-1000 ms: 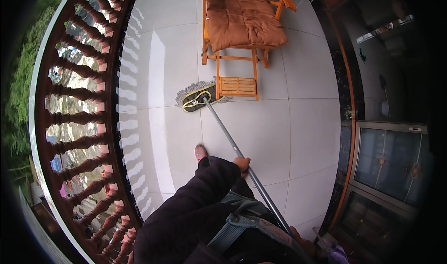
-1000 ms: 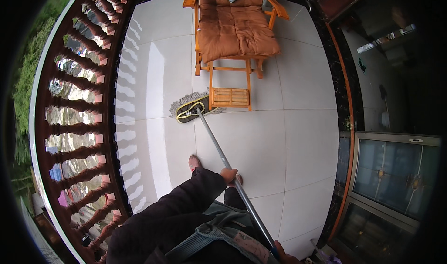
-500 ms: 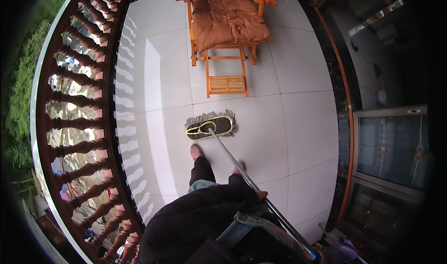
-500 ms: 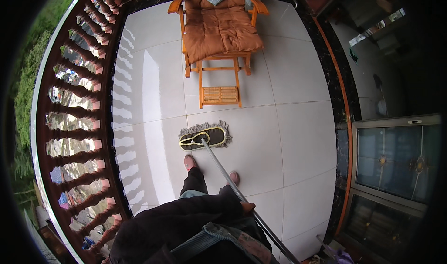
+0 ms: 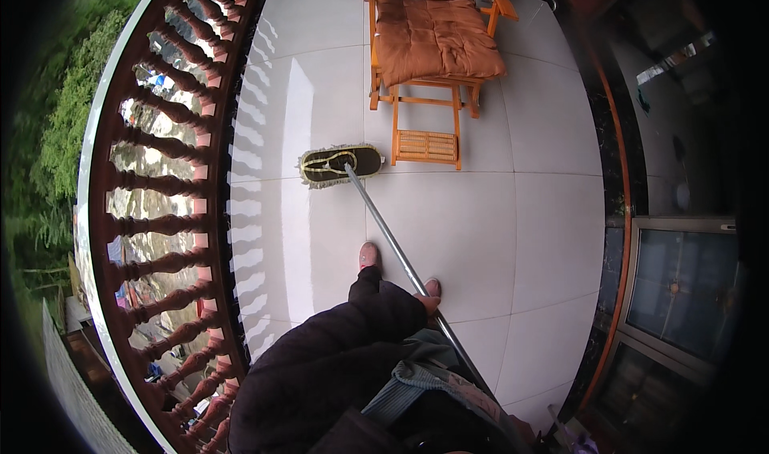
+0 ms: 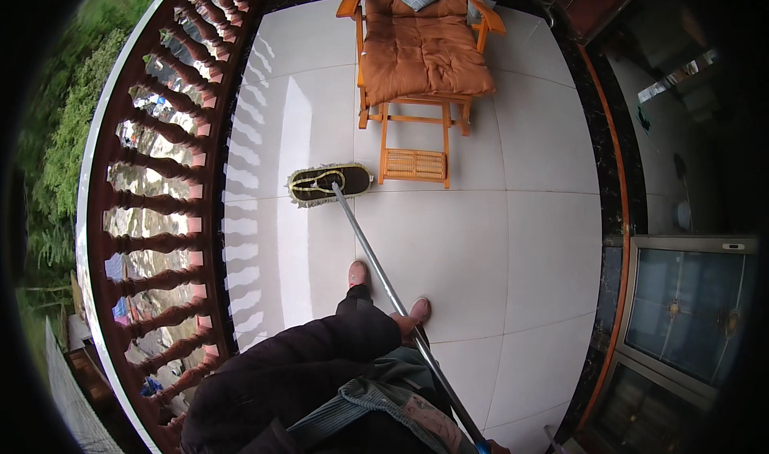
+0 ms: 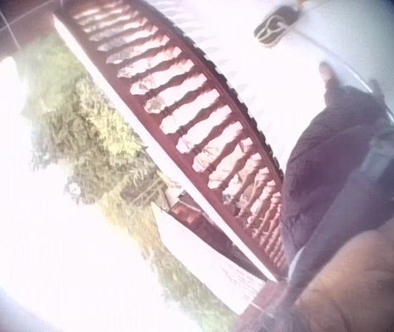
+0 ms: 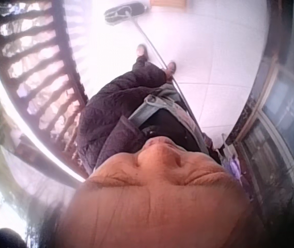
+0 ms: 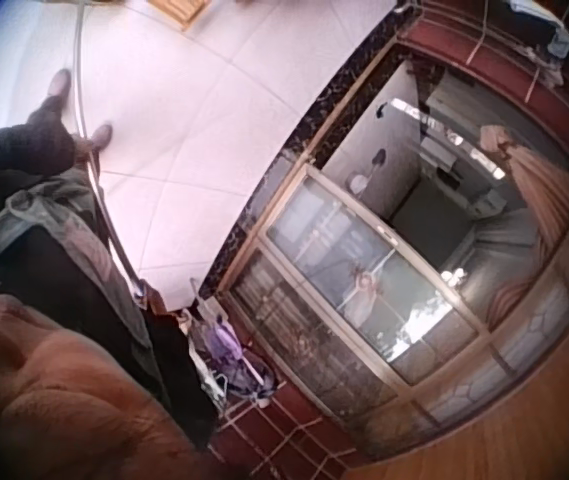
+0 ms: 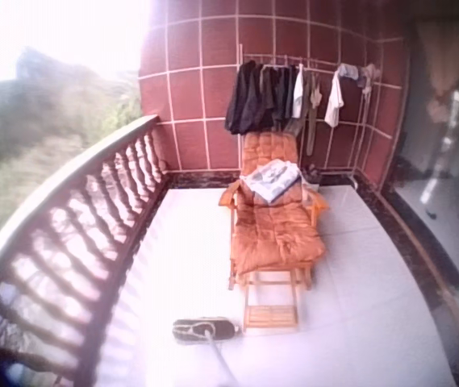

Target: The person mops a tiled balcony floor using a flat mop. They briefly move a wooden rocking chair and a small stool to clear the area, then continue mopping the entire floor surface.

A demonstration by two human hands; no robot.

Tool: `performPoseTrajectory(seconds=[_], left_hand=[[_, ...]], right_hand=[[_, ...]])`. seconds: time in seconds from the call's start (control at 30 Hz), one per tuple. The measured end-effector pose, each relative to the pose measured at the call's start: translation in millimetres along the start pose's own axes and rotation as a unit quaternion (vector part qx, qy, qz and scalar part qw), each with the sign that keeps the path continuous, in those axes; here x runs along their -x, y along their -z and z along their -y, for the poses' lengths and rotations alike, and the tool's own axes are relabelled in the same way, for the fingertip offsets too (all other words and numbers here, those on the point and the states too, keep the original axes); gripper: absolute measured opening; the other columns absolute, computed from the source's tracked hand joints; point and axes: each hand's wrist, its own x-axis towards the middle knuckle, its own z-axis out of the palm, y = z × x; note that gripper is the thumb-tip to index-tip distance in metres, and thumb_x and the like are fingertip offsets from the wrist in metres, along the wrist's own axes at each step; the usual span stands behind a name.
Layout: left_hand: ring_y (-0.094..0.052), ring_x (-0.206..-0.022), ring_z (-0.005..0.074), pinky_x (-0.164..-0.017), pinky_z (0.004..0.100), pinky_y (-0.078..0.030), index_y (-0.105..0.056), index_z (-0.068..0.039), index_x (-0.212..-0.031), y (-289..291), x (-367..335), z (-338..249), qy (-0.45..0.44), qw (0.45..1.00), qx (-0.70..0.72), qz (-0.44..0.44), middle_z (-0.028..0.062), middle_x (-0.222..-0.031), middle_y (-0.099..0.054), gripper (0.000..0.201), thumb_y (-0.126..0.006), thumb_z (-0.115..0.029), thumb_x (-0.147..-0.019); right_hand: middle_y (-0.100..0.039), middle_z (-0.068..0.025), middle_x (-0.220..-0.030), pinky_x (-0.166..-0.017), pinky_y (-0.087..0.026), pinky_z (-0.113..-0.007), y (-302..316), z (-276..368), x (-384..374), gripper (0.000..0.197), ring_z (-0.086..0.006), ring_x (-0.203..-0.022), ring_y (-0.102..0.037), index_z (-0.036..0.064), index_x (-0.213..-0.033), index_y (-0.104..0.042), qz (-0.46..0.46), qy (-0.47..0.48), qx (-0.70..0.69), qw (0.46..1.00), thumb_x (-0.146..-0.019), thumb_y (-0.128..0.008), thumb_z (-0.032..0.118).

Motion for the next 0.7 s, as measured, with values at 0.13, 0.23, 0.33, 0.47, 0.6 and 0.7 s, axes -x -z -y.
performPoseTrajectory(seconds=[0.13,0.23,0.33,0.47,0.6,0.7], left_hand=[[-0.071,-0.069,0.0281,-0.058,0.0395,-0.057,-0.068,0.006,-0.089,52,34,-62,-0.021,0.999,0.035,-0.014,0.0162,-0.077,-0.069,0.040,-0.064,-0.033,-0.083],[-0.070,-0.059,0.0287,-0.055,0.0389,-0.056,-0.067,0.007,-0.081,92,11,-78,-0.087,0.995,-0.004,-0.057,0.0165,-0.070,-0.069,0.031,-0.063,-0.023,-0.082],[-0.068,-0.055,0.0257,-0.051,0.0361,-0.055,-0.063,0.008,-0.078,118,12,-106,-0.123,0.991,0.019,-0.051,0.0170,-0.065,-0.066,0.033,-0.062,-0.024,-0.084],[-0.067,-0.053,0.0260,-0.052,0.0363,-0.055,-0.063,0.007,-0.073,145,10,-136,-0.164,0.984,0.059,-0.026,0.0166,-0.063,-0.065,0.032,-0.061,-0.023,-0.082],[-0.065,-0.049,0.0257,-0.050,0.0371,-0.054,-0.062,0.007,-0.070,193,5,-169,-0.197,0.977,0.068,-0.054,0.0150,-0.059,-0.064,0.031,-0.060,-0.022,-0.081],[-0.058,-0.043,0.0239,-0.040,0.0355,-0.046,-0.059,0.007,-0.068,229,-8,-191,-0.199,0.971,0.129,-0.028,0.0143,-0.056,-0.059,0.028,-0.063,-0.018,-0.078]], right_hand=[[-0.065,-0.0183,-0.100,-0.070,-0.052,-0.040,-106,58,42,0.037,-0.0295,-0.086,-0.065,0.0082,-0.130,-0.052,-0.027,0.078,0.344,0.935,-0.094,-0.054,0.018],[-0.064,-0.0177,-0.097,-0.070,-0.052,-0.040,-163,136,75,0.038,-0.0295,-0.085,-0.065,0.0069,-0.129,-0.052,-0.003,0.065,0.423,0.904,-0.093,-0.056,0.019],[-0.064,-0.0172,-0.095,-0.071,-0.051,-0.040,-219,192,101,0.039,-0.0295,-0.084,-0.065,0.0056,-0.128,-0.051,0.013,0.056,0.471,0.880,-0.092,-0.057,0.021],[-0.063,-0.0164,-0.091,-0.071,-0.051,-0.040,-287,261,126,0.042,-0.0296,-0.082,-0.065,0.0039,-0.127,-0.050,0.036,0.041,0.512,0.857,-0.090,-0.059,0.022],[-0.062,-0.0157,-0.087,-0.072,-0.050,-0.039,-362,338,146,0.044,-0.0296,-0.081,-0.065,0.0022,-0.125,-0.049,0.058,0.037,0.538,0.840,-0.089,-0.061,0.023],[-0.062,-0.0151,-0.085,-0.072,-0.050,-0.039,-417,391,159,0.046,-0.0296,-0.080,-0.064,0.0009,-0.124,-0.048,0.068,0.029,0.523,0.849,-0.087,-0.063,0.025]])
